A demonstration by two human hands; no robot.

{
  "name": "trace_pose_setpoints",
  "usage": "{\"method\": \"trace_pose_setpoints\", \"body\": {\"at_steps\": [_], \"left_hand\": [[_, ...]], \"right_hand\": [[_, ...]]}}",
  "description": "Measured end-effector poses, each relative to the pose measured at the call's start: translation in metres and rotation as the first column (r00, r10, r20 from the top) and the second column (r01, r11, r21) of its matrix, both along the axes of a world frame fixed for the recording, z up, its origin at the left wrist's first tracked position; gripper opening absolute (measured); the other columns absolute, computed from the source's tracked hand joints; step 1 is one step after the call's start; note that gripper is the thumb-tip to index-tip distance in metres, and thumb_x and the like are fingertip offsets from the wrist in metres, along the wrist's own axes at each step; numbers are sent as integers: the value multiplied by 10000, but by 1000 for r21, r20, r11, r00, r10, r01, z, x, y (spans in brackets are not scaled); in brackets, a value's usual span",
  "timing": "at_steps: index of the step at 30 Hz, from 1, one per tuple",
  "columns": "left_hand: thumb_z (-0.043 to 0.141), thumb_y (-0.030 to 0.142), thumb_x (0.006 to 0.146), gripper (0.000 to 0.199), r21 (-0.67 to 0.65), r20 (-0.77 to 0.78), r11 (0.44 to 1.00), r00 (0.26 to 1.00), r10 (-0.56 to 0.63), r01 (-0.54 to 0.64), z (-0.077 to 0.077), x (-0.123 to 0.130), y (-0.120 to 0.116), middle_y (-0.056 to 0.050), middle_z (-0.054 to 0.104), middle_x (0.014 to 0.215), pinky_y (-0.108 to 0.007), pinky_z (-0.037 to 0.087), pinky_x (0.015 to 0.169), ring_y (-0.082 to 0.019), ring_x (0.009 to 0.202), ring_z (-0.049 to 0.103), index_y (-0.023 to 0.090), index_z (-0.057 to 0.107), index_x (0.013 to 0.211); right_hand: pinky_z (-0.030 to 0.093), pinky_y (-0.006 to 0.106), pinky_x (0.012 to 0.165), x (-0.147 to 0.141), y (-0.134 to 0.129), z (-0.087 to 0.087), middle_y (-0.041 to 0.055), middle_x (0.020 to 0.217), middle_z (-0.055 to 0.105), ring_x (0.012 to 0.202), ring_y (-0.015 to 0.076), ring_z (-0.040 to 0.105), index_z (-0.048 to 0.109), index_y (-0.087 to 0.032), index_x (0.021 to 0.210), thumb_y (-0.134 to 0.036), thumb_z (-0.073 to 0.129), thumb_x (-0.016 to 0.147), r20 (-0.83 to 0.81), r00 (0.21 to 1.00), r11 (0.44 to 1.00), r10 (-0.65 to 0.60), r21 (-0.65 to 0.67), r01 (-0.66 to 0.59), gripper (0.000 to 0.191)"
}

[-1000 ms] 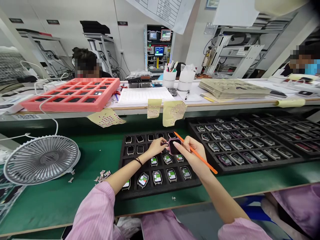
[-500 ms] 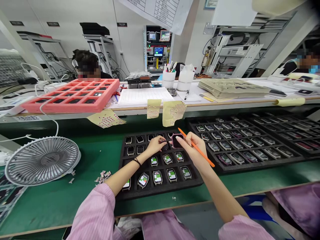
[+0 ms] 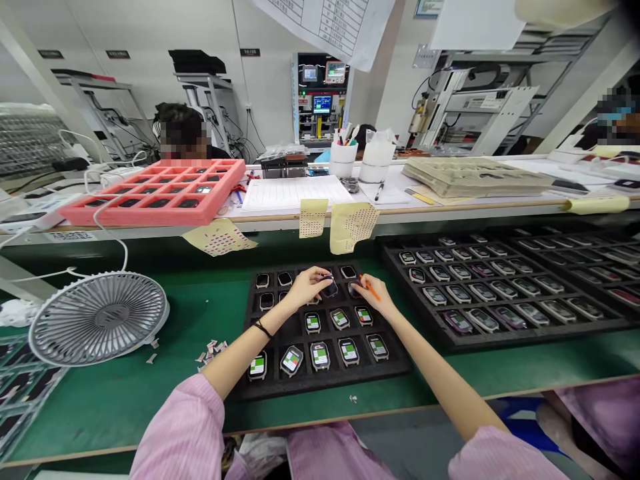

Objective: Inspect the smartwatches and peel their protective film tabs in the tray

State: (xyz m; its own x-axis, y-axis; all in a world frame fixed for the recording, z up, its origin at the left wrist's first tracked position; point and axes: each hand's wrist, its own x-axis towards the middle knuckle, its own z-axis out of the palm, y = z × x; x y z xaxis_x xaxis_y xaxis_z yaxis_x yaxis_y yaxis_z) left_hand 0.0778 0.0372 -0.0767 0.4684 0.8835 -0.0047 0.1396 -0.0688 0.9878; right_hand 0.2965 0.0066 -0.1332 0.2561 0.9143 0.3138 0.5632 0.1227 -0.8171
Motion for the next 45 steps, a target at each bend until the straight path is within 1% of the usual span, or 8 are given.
{"method": "trace_pose_setpoints", "body": {"at_steps": [5,9,17,24,28,31,40,45], "left_hand": [[721,236,745,237,-36,24,999,1000,-2,3,1,2,-2,-36,666,792,-165,506,423,-88,581,592,124,635,935],[703,180,754,201,-67,29,998,999,16,-14,0,6,-4,-15,646,726,-180,504,430,-68,498,562,109,637,930],[671,194,804,164,-94,75,994,995,58,-51,-2,8,-10,-53,691,756,-189,553,559,-110,655,645,100,657,938],[543,220,893,207,-101,131,995,991,27,-13,5,4,-14,-77,719,889,-251,587,689,-129,756,676,106,668,1014],[563,266,876,230,-6,138,999,989,-51,52,13,-2,-17,-80,717,928,-252,578,675,-148,791,674,119,680,1009],[652,259,811,268,79,127,994,988,-86,77,19,-6,-21,-99,718,973,-292,565,771,-178,863,678,119,675,1038],[760,156,676,408,70,201,982,962,-187,176,25,-13,-34,-110,646,1115,-346,547,857,-185,990,625,139,616,1058],[733,134,683,410,104,177,972,957,-229,213,26,-22,-37,-108,562,1224,-335,556,823,-182,1040,586,171,568,1056]], "right_hand": [[488,331,689,-7,-12,17,39,713,667,748,238,670,321,-254,604,-471,649,729,-48,998,996,40,77,-37,413],[512,380,858,-34,-33,41,111,1058,696,1009,263,668,331,-253,652,-407,673,771,-87,976,962,199,205,-178,393],[525,363,689,-72,-49,51,64,750,639,864,292,683,398,-249,653,-389,657,795,192,958,949,212,195,-249,327],[531,395,752,-68,-44,51,102,886,694,951,302,667,352,-244,616,-305,706,725,0,972,954,234,194,-229,375],[559,388,778,-61,-48,63,89,982,709,907,255,693,331,-230,622,-342,793,657,-495,804,944,329,139,-301,477],[571,334,726,-57,-50,69,36,853,709,777,189,694,325,-219,611,-334,820,634,-706,650,945,282,88,-315,508],[577,305,722,-54,-44,61,-38,673,641,693,148,669,337,-217,578,-319,831,627,-853,461,948,242,108,-298,507],[566,346,783,-49,-41,60,42,891,738,918,244,704,318,-222,581,-361,805,660,-877,415,940,241,105,-325,512]]}}
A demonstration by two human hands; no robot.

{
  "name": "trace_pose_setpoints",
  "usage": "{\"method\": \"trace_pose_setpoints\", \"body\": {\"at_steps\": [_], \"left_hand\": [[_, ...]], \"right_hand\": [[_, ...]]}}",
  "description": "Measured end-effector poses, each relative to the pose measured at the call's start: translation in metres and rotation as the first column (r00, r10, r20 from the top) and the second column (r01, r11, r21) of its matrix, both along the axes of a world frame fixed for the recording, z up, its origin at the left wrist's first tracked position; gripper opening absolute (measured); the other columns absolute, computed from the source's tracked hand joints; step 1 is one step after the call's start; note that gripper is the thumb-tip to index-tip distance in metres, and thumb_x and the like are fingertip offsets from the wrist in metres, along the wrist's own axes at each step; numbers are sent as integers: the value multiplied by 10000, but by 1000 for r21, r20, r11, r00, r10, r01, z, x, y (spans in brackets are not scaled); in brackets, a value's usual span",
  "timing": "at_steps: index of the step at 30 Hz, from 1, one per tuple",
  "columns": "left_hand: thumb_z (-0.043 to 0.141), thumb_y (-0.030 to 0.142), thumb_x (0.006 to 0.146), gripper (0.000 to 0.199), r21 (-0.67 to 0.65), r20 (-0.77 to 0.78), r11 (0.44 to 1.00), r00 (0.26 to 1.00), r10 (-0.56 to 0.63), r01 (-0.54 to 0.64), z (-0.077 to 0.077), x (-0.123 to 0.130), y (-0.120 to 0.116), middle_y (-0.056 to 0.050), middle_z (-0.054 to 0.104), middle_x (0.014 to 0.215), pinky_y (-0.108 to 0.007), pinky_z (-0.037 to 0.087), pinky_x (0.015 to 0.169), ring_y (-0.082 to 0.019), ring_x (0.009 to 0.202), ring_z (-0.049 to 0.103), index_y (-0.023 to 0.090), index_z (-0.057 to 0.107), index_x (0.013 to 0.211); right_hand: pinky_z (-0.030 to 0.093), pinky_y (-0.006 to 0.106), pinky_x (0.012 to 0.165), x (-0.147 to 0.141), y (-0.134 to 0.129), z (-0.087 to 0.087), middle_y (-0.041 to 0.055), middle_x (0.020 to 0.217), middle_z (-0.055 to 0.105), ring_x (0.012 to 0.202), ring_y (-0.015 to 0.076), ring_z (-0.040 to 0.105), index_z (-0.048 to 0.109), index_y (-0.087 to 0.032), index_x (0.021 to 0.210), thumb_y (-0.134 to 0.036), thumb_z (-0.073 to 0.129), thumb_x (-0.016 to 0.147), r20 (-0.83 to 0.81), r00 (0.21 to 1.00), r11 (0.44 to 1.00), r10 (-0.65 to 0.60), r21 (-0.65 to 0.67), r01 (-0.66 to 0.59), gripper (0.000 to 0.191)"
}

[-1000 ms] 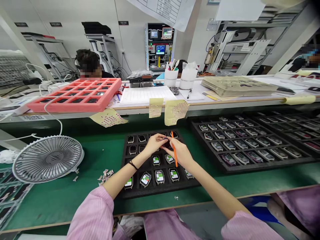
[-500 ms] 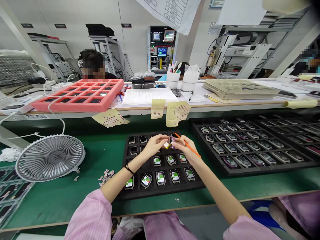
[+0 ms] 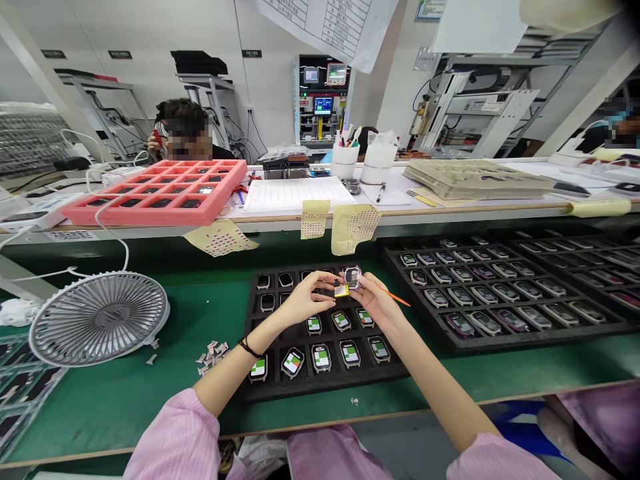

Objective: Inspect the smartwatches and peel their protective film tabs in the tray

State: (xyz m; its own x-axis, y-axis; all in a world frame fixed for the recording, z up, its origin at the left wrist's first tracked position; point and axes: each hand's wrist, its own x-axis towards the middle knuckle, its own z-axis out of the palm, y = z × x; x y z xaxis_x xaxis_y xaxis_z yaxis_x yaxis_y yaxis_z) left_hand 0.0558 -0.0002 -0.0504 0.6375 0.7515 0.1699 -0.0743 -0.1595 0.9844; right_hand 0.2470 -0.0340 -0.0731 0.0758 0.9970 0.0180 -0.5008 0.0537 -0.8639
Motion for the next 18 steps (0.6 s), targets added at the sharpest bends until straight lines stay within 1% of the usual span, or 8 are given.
{"method": "trace_pose_setpoints", "body": {"at_steps": [2,4,9,14,16,18], "left_hand": [[722,123,688,385,25,-47,998,998,52,-51,-2,0,0,-103,586,1181,-308,552,790,-164,977,606,168,566,1037],[725,129,686,354,40,-73,996,994,81,-78,-6,2,1,-98,615,1133,-293,543,781,-160,947,618,159,576,1006],[716,204,722,230,45,-63,992,991,120,-117,-11,6,0,-76,676,957,-289,528,785,-161,889,643,136,607,913],[709,314,747,232,55,15,981,983,184,-185,-6,5,1,-65,686,874,-271,529,709,-147,766,653,129,616,851],[712,321,749,234,82,50,975,978,203,-206,-2,4,2,-65,689,863,-265,527,712,-145,764,652,124,621,835],[720,320,746,240,103,72,974,978,197,-204,1,4,3,-70,693,876,-260,527,719,-146,781,652,121,626,840]], "right_hand": [[560,358,814,0,0,0,55,943,744,962,258,697,326,-221,578,-361,800,669,-12,1000,1000,10,1,-10,502],[559,375,831,-1,-1,-1,58,954,746,980,266,694,349,-221,576,-356,803,666,-29,999,1000,14,2,-14,483],[555,417,859,-4,-2,-1,57,923,751,975,278,697,402,-220,579,-335,820,650,-86,996,1000,31,-4,-31,439],[541,393,898,-4,-4,-1,55,916,751,955,247,702,395,-215,562,-294,809,669,-104,993,998,59,-8,-60,435],[542,389,901,-5,-5,-1,46,906,749,934,235,705,414,-211,559,-282,811,667,-105,992,997,73,-16,-75,418],[549,394,894,-7,-6,-2,26,861,744,879,219,712,457,-208,572,-279,816,661,-110,991,997,71,-25,-74,376]]}}
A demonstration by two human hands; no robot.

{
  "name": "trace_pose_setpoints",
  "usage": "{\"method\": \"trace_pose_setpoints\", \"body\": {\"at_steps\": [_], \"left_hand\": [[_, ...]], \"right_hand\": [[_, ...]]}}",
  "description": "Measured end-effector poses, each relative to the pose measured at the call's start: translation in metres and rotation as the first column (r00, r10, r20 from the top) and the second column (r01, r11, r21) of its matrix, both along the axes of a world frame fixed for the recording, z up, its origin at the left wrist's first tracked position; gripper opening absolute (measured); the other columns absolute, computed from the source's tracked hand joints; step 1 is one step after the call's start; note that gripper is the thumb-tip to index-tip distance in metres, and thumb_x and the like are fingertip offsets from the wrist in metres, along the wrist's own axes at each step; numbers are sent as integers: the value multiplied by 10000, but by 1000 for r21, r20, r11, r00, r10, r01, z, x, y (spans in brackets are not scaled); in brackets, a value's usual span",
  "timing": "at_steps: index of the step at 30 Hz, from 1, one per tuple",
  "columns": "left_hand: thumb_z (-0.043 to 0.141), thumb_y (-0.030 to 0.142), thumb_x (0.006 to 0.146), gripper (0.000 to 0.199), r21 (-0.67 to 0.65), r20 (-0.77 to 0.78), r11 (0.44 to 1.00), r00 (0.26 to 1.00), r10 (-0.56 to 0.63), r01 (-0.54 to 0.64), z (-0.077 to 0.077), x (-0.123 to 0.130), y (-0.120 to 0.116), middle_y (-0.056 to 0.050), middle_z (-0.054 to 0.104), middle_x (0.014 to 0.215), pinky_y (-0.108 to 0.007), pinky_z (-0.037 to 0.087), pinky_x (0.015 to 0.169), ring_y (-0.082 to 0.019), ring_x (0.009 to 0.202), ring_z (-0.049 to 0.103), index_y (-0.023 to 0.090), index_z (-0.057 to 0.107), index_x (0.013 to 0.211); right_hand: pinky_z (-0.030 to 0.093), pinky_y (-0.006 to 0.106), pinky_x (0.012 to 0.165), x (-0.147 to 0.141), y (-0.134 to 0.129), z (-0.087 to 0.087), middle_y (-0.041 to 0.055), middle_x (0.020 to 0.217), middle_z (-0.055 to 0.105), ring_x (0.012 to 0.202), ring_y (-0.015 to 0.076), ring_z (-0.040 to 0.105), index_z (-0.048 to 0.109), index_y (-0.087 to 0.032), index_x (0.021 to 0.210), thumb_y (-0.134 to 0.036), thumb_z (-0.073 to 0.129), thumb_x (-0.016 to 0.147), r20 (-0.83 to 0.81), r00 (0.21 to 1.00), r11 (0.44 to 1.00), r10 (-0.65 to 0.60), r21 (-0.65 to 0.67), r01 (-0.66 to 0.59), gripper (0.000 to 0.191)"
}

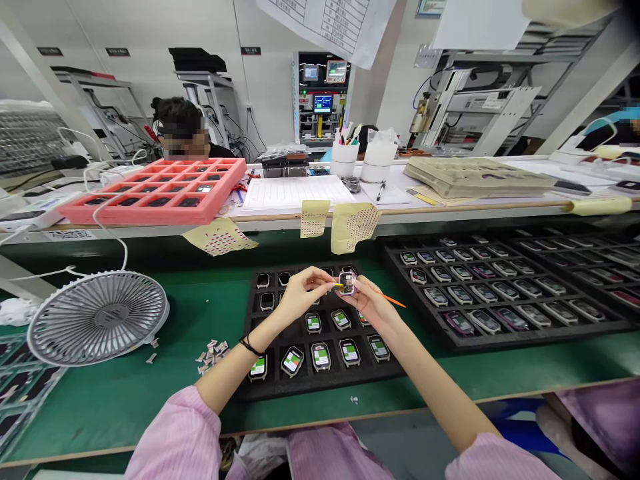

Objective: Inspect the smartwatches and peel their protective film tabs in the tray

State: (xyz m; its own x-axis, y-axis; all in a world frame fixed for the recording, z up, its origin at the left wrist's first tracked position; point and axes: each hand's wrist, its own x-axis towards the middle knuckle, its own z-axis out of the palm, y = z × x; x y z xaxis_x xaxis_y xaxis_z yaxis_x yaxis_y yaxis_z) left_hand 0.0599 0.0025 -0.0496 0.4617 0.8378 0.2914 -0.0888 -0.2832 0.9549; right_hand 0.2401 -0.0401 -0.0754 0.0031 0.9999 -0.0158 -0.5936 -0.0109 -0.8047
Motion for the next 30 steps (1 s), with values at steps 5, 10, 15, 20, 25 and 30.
{"method": "trace_pose_setpoints", "body": {"at_steps": [5,10,15,20,25,30], "left_hand": [[717,327,760,247,60,11,997,999,-53,52,5,1,-2,-84,707,938,-274,531,730,-156,810,648,124,659,887],[667,278,821,199,300,-102,954,994,25,7,8,2,-7,-75,718,979,-280,498,714,-177,879,599,186,719,990],[581,265,893,244,549,-126,836,988,94,-10,4,2,-11,-71,712,1083,-372,490,853,-198,971,556,228,687,1109],[565,244,905,269,747,-140,665,974,178,-14,-1,4,-14,-74,677,1175,-422,460,926,-212,1050,532,231,653,1159],[573,210,899,271,772,-106,635,977,186,-37,-1,4,-16,-90,659,1160,-403,462,927,-200,1050,558,212,635,1162],[578,248,897,319,737,-93,672,976,195,-64,-2,4,-18,-105,639,1136,-382,491,879,-209,1054,564,205,598,1213]], "right_hand": [[564,377,862,-8,-3,-6,9,839,737,798,189,710,568,-194,646,-258,820,658,-46,998,998,47,-32,-49,261],[564,342,858,-15,-5,-12,28,851,742,802,178,705,667,-176,774,-252,815,669,-149,985,993,92,-63,-102,196],[579,303,817,-19,-6,-11,19,848,741,788,158,701,706,-187,875,-279,778,717,-197,976,992,94,-64,-109,196],[589,280,736,-19,-8,-10,3,785,729,717,146,696,700,-198,857,-268,777,720,-189,977,993,99,-52,-110,172],[589,275,737,-19,-11,-6,16,819,738,755,158,703,705,-190,877,-273,811,678,-176,980,994,91,-43,-100,240],[593,287,734,-20,-14,-2,47,911,744,848,203,713,705,-189,899,-294,804,683,-152,982,993,116,-22,-120,260]]}}
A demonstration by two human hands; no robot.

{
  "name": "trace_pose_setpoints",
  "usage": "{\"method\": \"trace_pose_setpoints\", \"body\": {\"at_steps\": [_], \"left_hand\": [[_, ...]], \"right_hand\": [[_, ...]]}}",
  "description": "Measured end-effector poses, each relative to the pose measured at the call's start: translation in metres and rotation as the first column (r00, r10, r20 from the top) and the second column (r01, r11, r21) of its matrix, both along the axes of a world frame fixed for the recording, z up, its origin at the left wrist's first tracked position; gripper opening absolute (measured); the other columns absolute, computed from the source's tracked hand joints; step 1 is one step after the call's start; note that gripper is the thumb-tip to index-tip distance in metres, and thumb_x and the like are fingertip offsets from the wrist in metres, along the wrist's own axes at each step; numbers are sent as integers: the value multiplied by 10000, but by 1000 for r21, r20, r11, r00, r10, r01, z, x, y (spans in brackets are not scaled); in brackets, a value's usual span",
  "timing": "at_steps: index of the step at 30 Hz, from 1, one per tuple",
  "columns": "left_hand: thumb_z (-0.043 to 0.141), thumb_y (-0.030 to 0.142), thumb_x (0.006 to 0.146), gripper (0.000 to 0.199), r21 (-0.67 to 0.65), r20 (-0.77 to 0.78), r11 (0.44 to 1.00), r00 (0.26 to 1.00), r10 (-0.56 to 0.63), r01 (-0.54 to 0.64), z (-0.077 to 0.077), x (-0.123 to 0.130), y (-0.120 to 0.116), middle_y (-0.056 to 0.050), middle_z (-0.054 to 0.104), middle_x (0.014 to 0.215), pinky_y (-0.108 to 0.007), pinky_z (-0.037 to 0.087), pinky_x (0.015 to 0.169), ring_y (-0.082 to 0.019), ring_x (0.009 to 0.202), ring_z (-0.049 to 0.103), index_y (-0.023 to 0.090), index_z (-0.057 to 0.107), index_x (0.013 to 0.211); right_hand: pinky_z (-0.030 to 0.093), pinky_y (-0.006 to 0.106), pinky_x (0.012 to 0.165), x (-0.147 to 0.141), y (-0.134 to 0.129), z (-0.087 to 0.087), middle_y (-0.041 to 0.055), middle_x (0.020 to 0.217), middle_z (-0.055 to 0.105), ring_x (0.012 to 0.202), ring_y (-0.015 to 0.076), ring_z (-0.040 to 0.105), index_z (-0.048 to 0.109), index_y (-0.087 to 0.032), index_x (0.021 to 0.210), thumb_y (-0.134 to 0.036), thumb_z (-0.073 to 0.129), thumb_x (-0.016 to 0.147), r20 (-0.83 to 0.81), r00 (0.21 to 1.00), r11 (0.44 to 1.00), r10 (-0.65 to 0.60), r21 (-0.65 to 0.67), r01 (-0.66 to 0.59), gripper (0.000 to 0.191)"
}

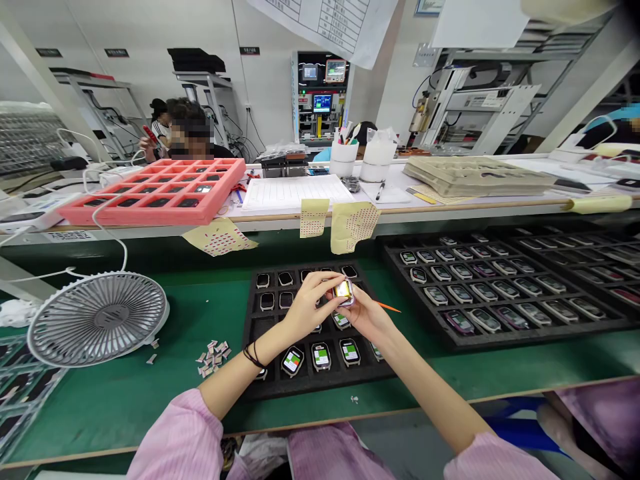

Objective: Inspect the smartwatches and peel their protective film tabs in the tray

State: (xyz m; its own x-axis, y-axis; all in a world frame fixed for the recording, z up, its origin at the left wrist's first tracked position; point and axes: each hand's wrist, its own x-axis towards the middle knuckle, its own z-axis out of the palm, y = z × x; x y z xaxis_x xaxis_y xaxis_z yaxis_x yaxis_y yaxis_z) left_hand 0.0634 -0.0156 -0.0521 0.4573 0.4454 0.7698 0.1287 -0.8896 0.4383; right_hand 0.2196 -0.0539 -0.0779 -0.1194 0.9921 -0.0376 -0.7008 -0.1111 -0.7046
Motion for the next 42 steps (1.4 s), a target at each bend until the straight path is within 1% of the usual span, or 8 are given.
{"method": "trace_pose_setpoints", "body": {"at_steps": [13,22,27,29,32,34,37,42], "left_hand": [[412,253,972,399,143,-222,989,973,55,-23,0,-11,1,-86,546,1333,-417,416,1003,-216,1206,488,268,459,1368],[310,368,994,474,27,-420,998,905,69,-63,-14,-12,2,-93,406,1467,-462,324,1108,-236,1379,310,250,319,1453],[287,408,991,558,-99,-445,985,892,81,-139,-23,-21,11,-125,226,1550,-481,272,1142,-240,1425,222,235,150,1503],[282,403,992,543,-139,-413,970,902,127,-201,-26,-29,14,-126,226,1546,-482,257,1150,-236,1423,228,242,169,1498],[295,400,989,496,-170,-404,951,898,171,-258,-29,-41,15,-125,248,1532,-486,258,1151,-241,1417,244,240,285,1459],[320,404,983,476,-173,-413,949,894,172,-262,-30,-47,13,-130,263,1524,-481,290,1137,-247,1406,266,228,351,1424],[355,409,974,450,-174,-440,951,884,157,-255,-33,-49,9,-132,288,1512,-474,340,1106,-257,1391,291,217,416,1376],[383,378,969,365,-126,-511,954,842,174,-273,-35,-48,3,-138,427,1411,-472,387,1044,-275,1315,389,181,527,1239]], "right_hand": [[602,280,725,0,0,-1,2,839,736,755,151,695,665,-203,732,-224,838,636,-79,997,1000,-22,-23,20,199],[585,274,709,1,8,-10,-21,744,710,690,135,681,565,-197,653,-226,845,616,-28,997,995,-78,-68,76,284],[561,330,767,9,25,-7,7,787,709,773,179,701,356,-210,582,-297,828,627,227,968,994,-102,63,90,482],[548,347,767,15,34,-8,19,794,700,778,192,700,281,-221,602,-383,792,663,494,861,989,-120,136,60,539],[521,325,677,24,49,-15,19,720,672,691,187,674,229,-234,607,-492,730,687,903,380,977,-201,214,6,569],[479,311,623,28,58,-21,13,625,627,642,196,641,242,-236,576,-459,758,655,967,121,974,-224,227,-11,568],[411,296,595,25,68,-29,8,553,559,640,219,610,279,-234,541,-309,790,633,972,-49,973,-229,229,-10,524],[365,281,595,8,64,-29,67,670,604,706,243,623,393,-218,603,-153,710,707,940,-260,975,-223,221,-38,340]]}}
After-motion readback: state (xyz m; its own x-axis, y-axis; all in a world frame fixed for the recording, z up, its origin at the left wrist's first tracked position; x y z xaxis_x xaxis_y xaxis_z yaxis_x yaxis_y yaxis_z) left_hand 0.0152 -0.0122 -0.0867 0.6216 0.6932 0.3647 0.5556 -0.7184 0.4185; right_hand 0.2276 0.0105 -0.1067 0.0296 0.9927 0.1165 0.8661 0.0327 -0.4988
